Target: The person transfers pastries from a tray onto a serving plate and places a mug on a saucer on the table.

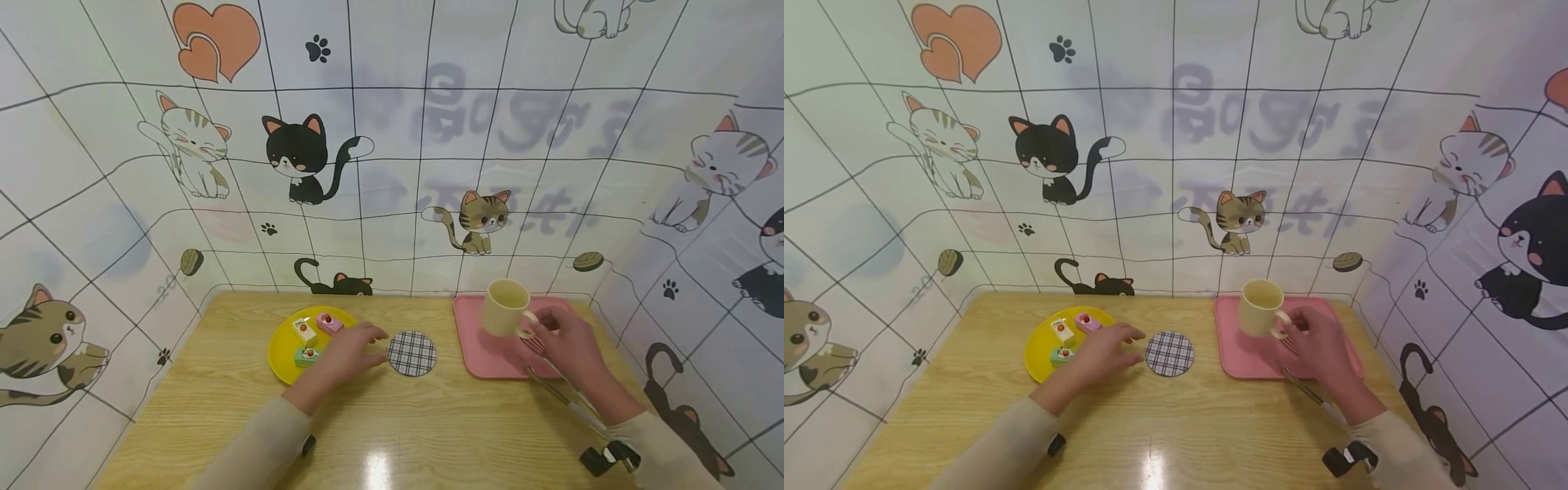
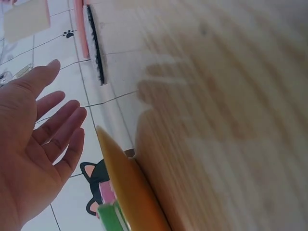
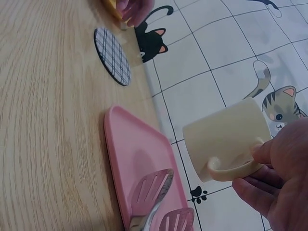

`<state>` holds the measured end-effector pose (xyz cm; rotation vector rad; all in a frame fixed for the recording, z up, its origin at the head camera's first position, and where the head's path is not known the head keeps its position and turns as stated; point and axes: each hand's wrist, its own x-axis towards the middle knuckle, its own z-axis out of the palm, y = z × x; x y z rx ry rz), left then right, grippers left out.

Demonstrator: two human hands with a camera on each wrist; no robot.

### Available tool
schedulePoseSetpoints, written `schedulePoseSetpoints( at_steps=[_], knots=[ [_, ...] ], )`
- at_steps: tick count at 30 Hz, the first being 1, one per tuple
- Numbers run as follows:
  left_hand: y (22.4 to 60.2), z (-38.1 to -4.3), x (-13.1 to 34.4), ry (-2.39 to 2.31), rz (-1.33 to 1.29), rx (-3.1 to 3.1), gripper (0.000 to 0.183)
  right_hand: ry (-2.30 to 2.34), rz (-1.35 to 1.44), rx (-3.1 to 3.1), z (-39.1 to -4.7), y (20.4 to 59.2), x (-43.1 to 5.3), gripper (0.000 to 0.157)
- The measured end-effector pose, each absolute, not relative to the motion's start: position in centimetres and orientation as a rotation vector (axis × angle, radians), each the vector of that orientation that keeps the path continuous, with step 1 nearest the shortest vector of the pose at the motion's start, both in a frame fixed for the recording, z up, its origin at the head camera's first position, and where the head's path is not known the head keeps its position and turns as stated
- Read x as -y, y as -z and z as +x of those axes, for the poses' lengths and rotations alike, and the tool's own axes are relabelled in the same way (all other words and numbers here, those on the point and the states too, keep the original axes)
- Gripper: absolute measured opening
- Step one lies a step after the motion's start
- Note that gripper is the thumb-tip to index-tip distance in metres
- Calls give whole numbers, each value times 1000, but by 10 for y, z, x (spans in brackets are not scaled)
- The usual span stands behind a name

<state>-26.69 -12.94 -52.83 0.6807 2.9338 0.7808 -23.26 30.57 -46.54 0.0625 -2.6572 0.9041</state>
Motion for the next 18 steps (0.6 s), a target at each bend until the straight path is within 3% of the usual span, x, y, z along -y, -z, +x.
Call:
schedulePoseSetpoints(
  at_steps=[18],
  knots=[
    [534,-289,106,-570,702,-2863,44,-918,142,2705,-228,463,-275,14]
  ],
)
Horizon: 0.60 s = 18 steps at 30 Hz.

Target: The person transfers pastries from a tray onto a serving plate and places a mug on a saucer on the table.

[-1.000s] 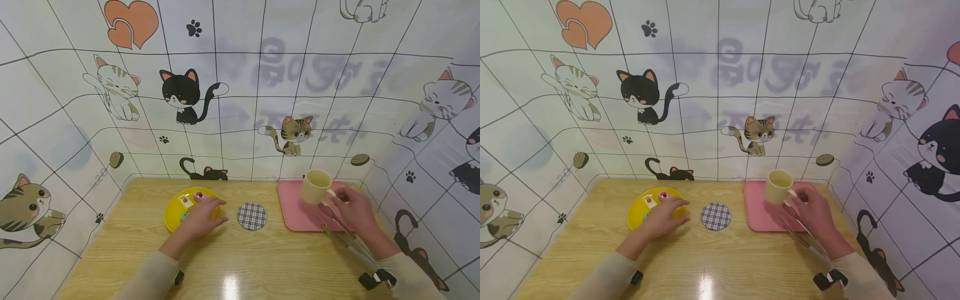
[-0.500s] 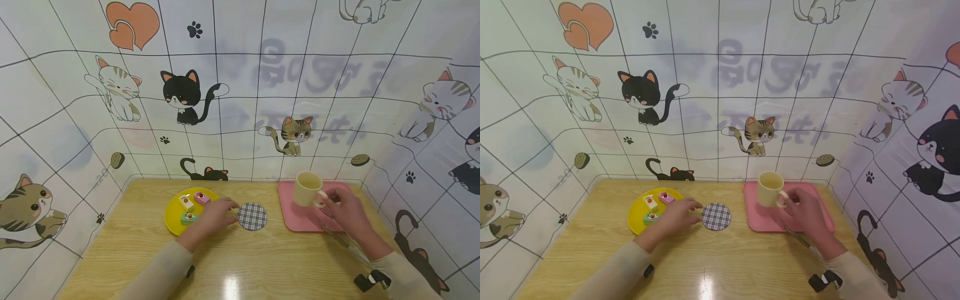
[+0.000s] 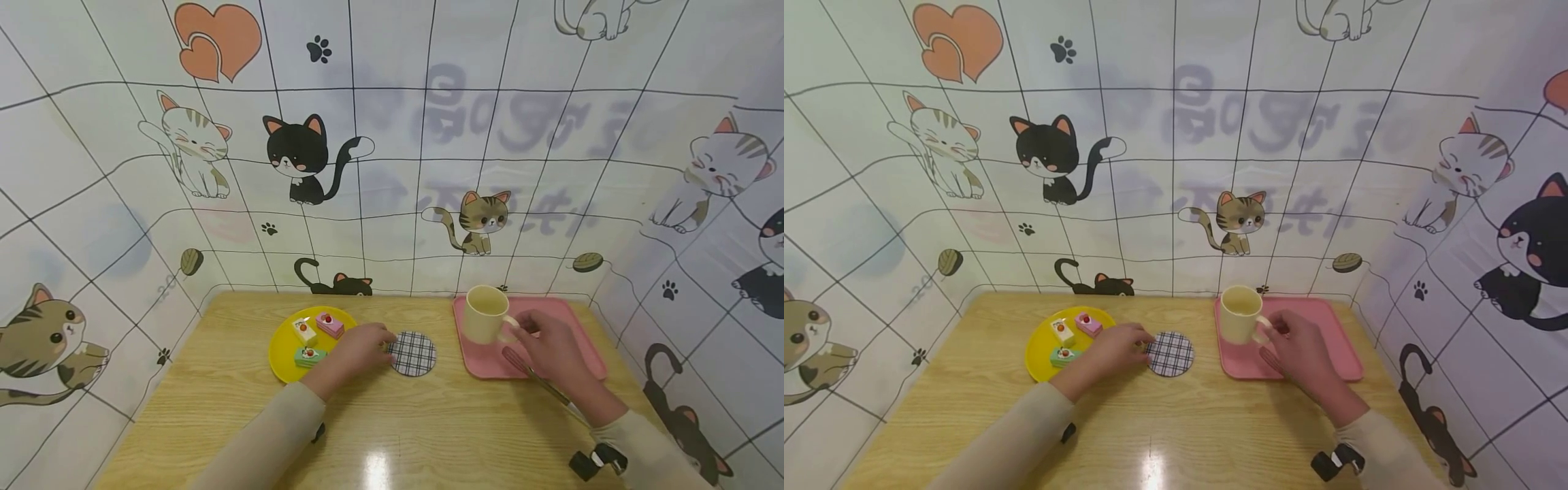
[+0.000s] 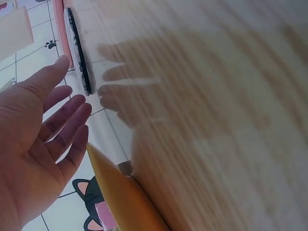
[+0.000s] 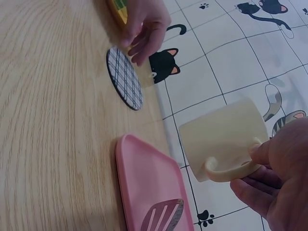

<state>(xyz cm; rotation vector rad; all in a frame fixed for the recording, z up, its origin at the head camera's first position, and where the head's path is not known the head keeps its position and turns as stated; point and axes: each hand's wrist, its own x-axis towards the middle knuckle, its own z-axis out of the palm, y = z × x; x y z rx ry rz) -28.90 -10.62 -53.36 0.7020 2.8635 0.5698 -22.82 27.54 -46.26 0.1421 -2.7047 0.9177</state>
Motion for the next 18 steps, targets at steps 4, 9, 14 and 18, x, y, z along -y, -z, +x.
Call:
schedulePoseSetpoints(
  at_steps=[4,9,14,18],
  knots=[
    [536,-292,107,-548,719,-2865,44,-929,151,2709,-229,464,-270,14],
    [538,-293,109,-527,734,-2864,46,-973,190,2695,-230,466,-266,11],
    [540,-293,110,-535,734,-2859,44,-1027,219,2696,-231,468,-261,9],
    [541,-293,110,-534,744,-2865,42,-1097,228,2706,-232,468,-253,8]
  ],
)
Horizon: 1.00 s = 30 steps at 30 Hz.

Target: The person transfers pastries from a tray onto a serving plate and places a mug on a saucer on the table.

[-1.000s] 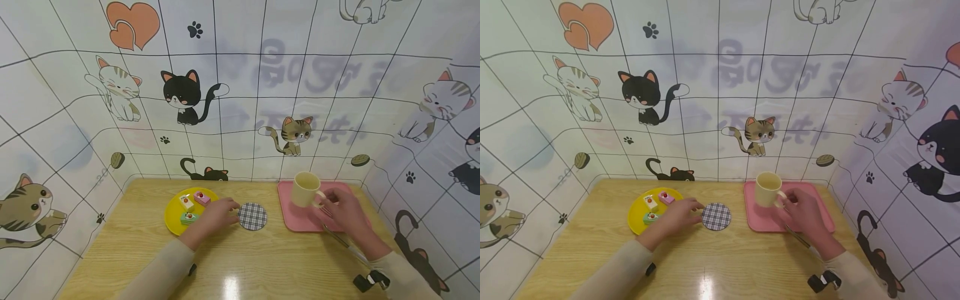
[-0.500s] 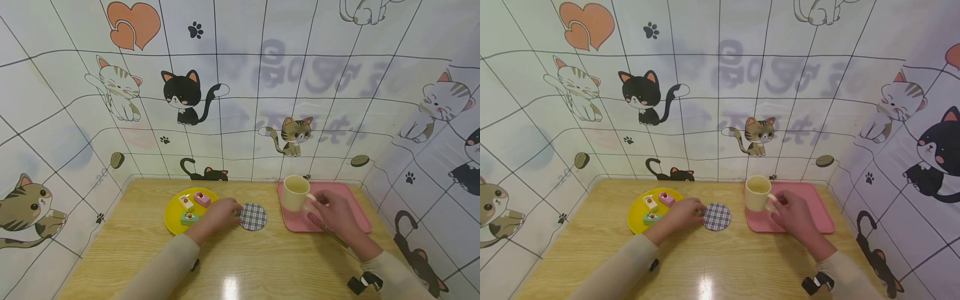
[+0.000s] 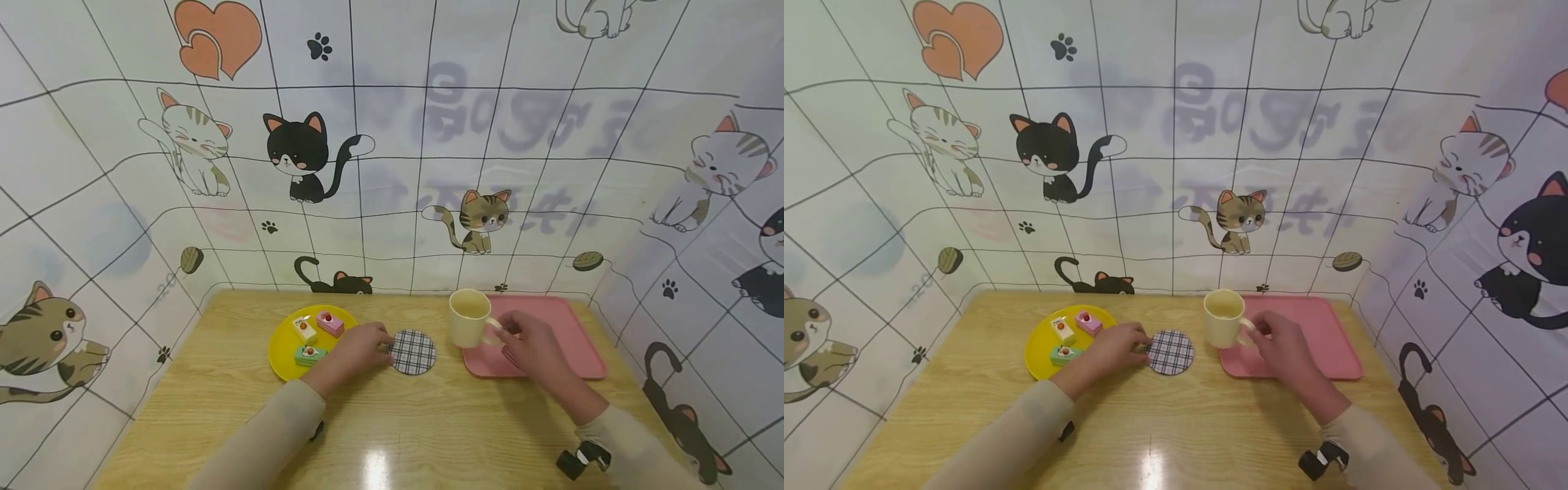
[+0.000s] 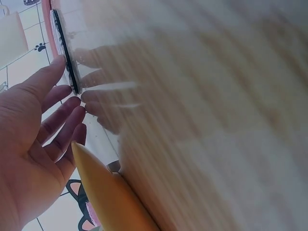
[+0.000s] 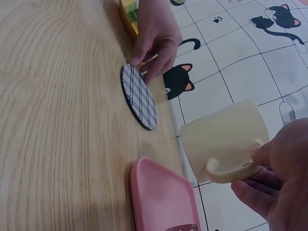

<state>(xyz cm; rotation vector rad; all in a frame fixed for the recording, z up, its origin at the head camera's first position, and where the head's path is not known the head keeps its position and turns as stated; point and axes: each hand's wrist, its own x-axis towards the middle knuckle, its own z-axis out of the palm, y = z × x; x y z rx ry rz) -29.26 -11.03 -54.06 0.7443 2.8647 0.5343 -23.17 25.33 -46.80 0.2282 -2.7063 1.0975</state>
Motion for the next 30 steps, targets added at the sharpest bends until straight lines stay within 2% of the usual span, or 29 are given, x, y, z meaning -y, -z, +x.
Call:
schedulePoseSetpoints(
  at_steps=[10,19,30],
  knots=[
    [540,-293,111,-551,762,-2860,39,-1102,216,2804,-236,474,-226,9],
    [542,-294,110,-619,713,-2847,37,-1106,343,2715,-235,492,-207,6],
    [539,-293,110,-670,686,-2826,36,-1221,317,2717,-236,504,-193,5]
  ],
)
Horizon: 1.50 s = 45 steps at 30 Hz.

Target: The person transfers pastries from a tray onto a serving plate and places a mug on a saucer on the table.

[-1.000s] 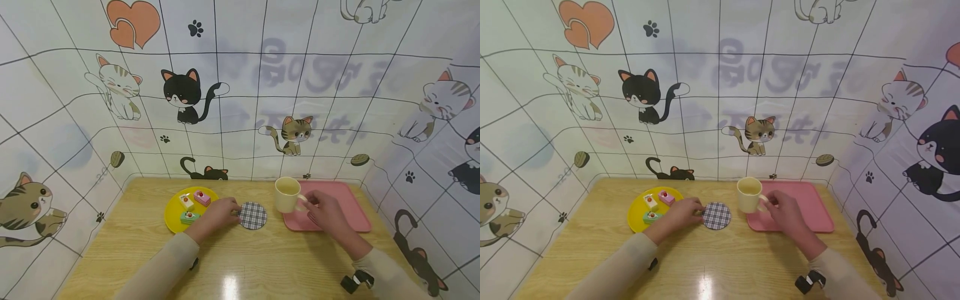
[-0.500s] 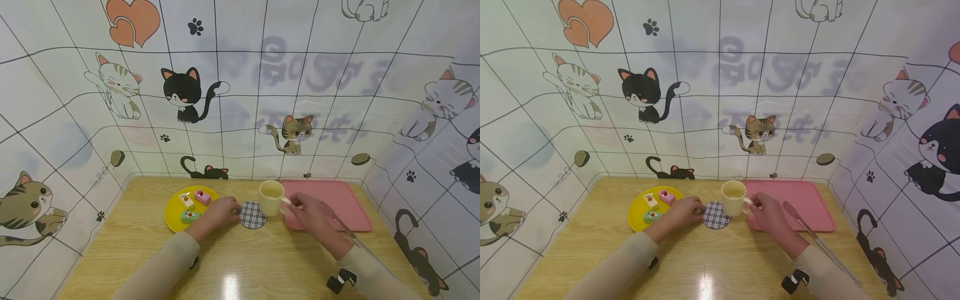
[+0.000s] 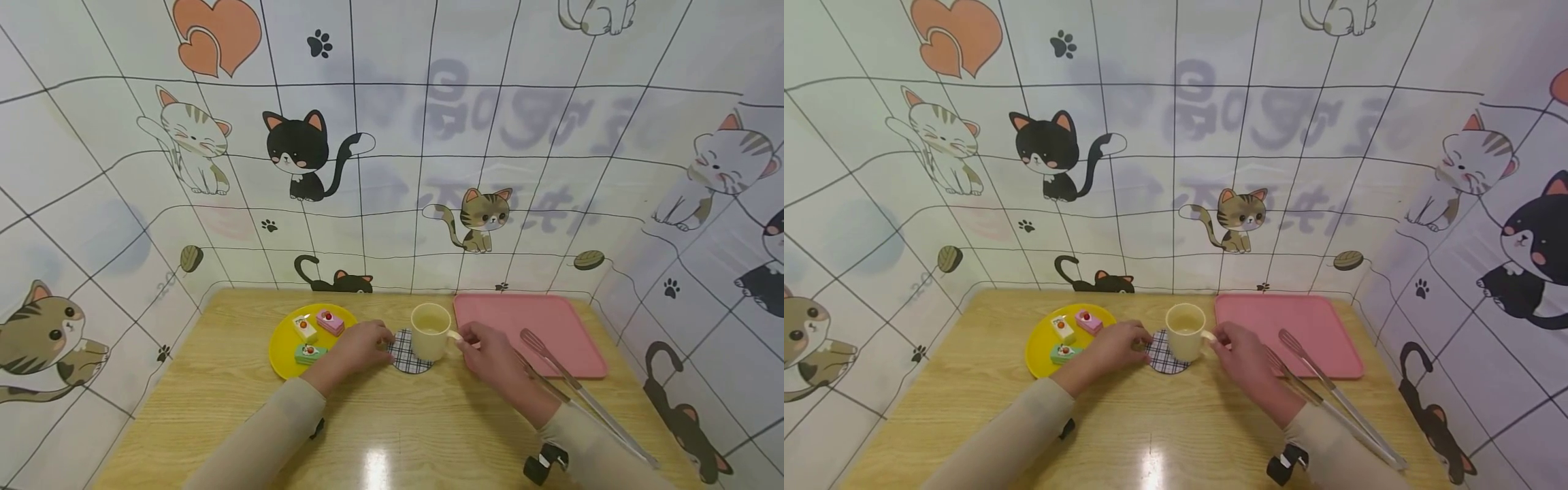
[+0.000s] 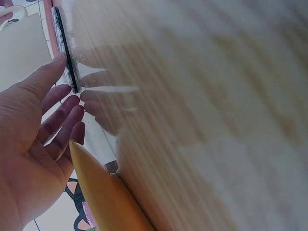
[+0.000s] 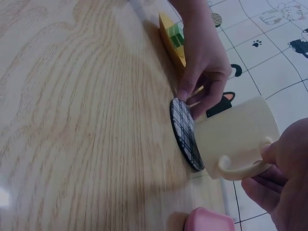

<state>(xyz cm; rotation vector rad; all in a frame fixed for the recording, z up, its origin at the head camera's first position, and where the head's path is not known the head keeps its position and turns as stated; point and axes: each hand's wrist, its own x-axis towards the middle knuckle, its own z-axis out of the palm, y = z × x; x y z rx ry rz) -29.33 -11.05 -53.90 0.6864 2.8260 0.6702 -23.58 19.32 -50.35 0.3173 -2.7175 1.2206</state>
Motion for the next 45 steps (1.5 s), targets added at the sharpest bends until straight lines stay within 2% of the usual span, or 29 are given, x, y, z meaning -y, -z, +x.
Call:
schedulePoseSetpoints(
  at_steps=[23,45],
  knots=[
    [544,-297,112,-698,701,-2820,37,-1115,395,2715,-237,524,-180,6],
    [540,-297,113,-731,716,-2810,36,-1198,408,2686,-241,531,-182,5]
  ],
)
